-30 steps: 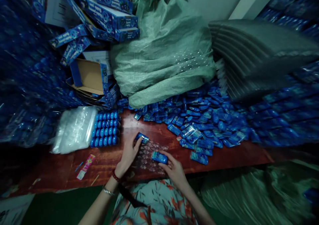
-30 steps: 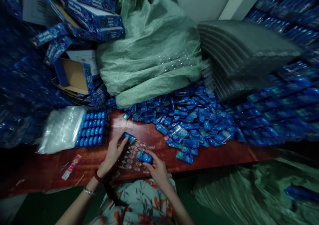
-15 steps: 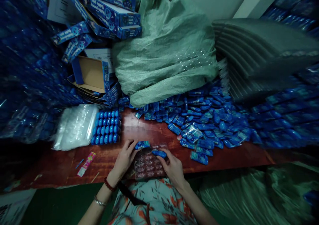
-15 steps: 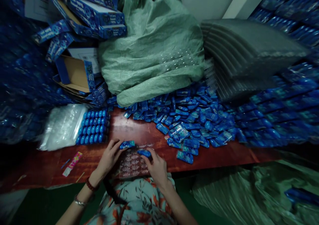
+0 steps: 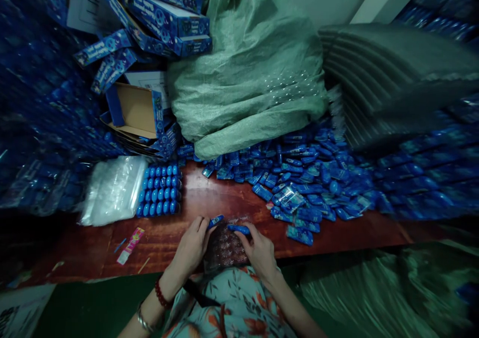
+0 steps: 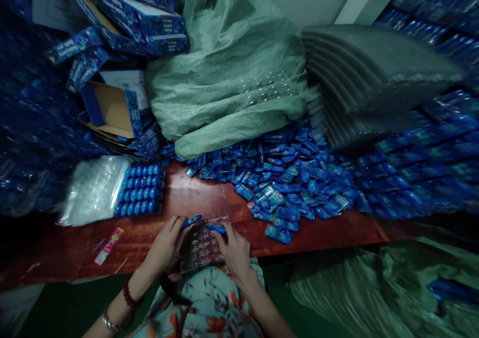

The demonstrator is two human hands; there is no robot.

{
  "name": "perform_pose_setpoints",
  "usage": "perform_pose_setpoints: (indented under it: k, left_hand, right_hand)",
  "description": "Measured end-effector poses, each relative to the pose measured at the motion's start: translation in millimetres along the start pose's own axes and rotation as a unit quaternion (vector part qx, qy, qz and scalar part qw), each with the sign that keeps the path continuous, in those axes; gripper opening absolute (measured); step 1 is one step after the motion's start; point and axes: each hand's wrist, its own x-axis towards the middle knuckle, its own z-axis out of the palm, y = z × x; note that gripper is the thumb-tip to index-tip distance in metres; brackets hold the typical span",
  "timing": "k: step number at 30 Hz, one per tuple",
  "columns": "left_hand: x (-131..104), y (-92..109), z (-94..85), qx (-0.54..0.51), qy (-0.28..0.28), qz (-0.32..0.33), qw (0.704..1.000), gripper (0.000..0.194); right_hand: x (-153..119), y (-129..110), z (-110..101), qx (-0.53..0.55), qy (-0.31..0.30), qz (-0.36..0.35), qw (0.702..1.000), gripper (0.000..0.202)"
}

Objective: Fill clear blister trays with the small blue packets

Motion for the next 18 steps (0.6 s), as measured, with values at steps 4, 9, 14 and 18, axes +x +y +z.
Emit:
perform_pose_setpoints:
  k: [4, 9, 14, 18]
  left_hand:
    - [0, 3, 0.9, 0.040, -0.027, -0.010, 0.999, 0.022]
    - [7, 10, -1.3, 0.099, -0.101, 0.004, 0.990, 0.022]
    - [22, 25, -8.7, 0.168, -0.175, 0.015, 0.970, 0.027]
    - [34, 36, -5.0, 0.237, -0.189, 0.024, 0.953, 0.026]
  right_hand:
    - [-2, 1, 4, -0.013, 0.027, -0.014, 0.999, 0.047]
    - [-2, -1, 2, -0.012, 0.015, -0.021, 1.000, 0.046]
    - [-2, -6, 3, -0.037, 0.007, -0.034, 0.999, 0.047]
    - [-3, -10, 4, -0.038, 0.007, -0.034, 0.999, 0.048]
